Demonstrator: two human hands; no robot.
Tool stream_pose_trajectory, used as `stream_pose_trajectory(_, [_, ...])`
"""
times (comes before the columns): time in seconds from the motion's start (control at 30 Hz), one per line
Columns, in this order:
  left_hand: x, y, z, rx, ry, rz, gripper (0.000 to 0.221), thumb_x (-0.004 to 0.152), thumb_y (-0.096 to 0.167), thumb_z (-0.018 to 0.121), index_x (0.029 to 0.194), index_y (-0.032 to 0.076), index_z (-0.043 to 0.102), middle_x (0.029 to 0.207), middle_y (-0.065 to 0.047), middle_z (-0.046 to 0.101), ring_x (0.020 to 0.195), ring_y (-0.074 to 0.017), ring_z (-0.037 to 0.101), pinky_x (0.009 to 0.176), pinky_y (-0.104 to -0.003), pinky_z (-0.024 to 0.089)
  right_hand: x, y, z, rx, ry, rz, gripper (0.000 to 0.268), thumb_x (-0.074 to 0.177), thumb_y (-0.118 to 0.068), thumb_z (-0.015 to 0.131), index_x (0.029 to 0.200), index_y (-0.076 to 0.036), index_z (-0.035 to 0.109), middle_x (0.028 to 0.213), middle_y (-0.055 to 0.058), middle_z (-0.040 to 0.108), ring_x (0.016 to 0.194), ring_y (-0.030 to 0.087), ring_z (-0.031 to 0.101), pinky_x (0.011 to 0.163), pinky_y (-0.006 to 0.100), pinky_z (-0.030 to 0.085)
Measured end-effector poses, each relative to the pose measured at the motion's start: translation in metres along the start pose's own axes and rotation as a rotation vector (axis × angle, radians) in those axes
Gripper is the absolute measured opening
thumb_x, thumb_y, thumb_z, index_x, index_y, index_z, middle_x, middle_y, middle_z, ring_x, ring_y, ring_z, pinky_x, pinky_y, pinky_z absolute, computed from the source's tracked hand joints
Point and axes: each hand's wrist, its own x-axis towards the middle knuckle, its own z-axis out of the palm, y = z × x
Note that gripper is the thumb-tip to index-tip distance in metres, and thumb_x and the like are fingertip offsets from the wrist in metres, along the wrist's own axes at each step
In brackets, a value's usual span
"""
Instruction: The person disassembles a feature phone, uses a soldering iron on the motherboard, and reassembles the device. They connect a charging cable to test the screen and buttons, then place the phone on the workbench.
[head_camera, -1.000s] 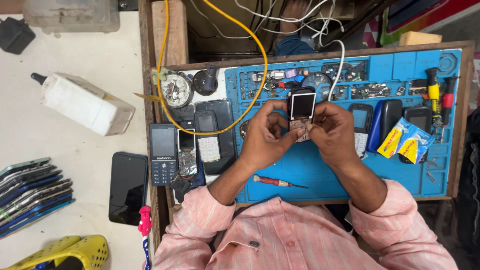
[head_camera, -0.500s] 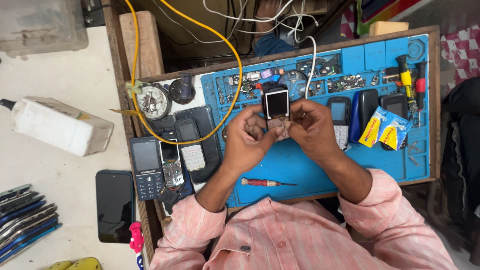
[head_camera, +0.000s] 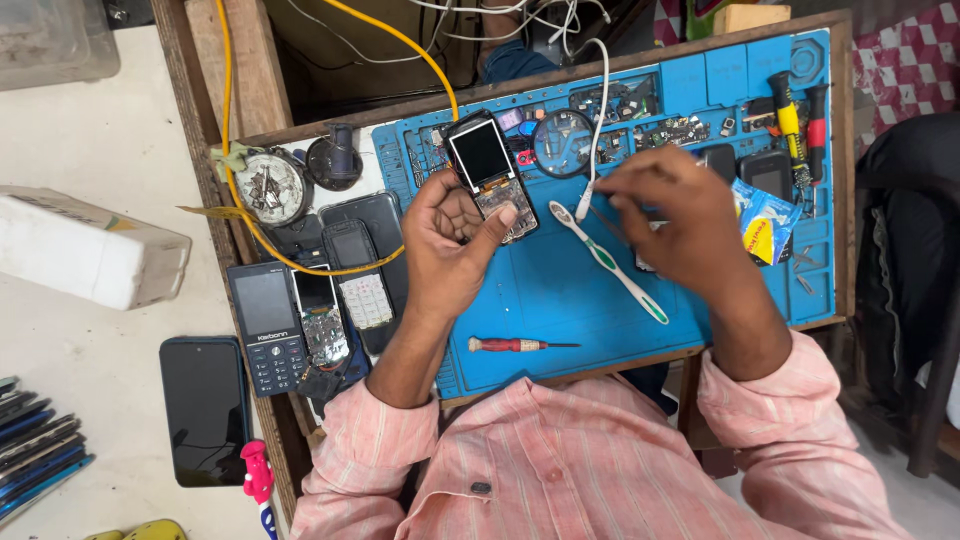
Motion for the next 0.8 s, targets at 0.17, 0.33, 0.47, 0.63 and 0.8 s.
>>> stream_pose_trajectory(0.17, [0.000,-0.001,0.004,-0.054,0.019,-0.013,0.046,0.092,-0.004,0.075,0.133,-0.001,0.052,0.104,-0.014,0.076,0.093,-0.0111,0.073,0.080,-0.022,0.059,0.003,-0.005,0.008,-0.425,-0.127,-0.195,0.037,0.079,-0.008,0.080,0.113,-0.022,0.080,0.117,0.008,0.063,0.102,0.031,0.062,0.077,0.040,0.053])
stream_pose_trajectory(0.33, [0.001,-0.002,-0.006,-0.219,0.034,-0.125,0.043,0.094,0.000,0.075,0.132,0.000,0.056,0.106,-0.013,0.076,0.088,-0.0112,0.070,0.074,-0.023,0.053,0.014,-0.005,0.001,-0.368,-0.065,-0.295,0.029,0.080,-0.007,0.081,0.106,-0.018,0.078,0.124,0.007,0.065,0.111,0.031,0.061,0.089,0.042,0.053])
stream_pose_trajectory(0.47, [0.003,-0.002,-0.016,-0.375,0.056,-0.253,0.035,0.096,0.003,0.071,0.129,0.003,0.059,0.103,-0.008,0.075,0.083,-0.0123,0.070,0.067,-0.024,0.054,0.022,-0.016,-0.003,-0.177,0.041,-0.346,0.016,0.088,-0.006,0.082,0.099,-0.011,0.071,0.122,0.005,0.072,0.124,0.031,0.063,0.102,0.044,0.053])
stream_pose_trajectory(0.63, [0.005,-0.005,-0.018,-0.601,0.090,-0.280,0.025,0.099,0.006,0.066,0.123,0.004,0.058,0.106,-0.008,0.073,0.086,-0.0147,0.072,0.072,-0.031,0.062,0.025,-0.040,0.022,0.051,0.159,-0.339,0.019,0.090,-0.010,0.085,0.101,-0.009,0.070,0.101,0.006,0.074,0.101,0.024,0.071,0.097,0.042,0.057])
stream_pose_trajectory(0.8, [0.005,-0.005,-0.020,-0.659,0.069,-0.209,0.027,0.102,0.007,0.066,0.126,0.002,0.055,0.108,-0.010,0.073,0.091,-0.0189,0.074,0.077,-0.034,0.064,0.029,-0.052,0.036,0.029,0.225,-0.368,0.020,0.088,-0.009,0.088,0.098,-0.008,0.071,0.097,0.006,0.073,0.087,0.022,0.071,0.076,0.035,0.058])
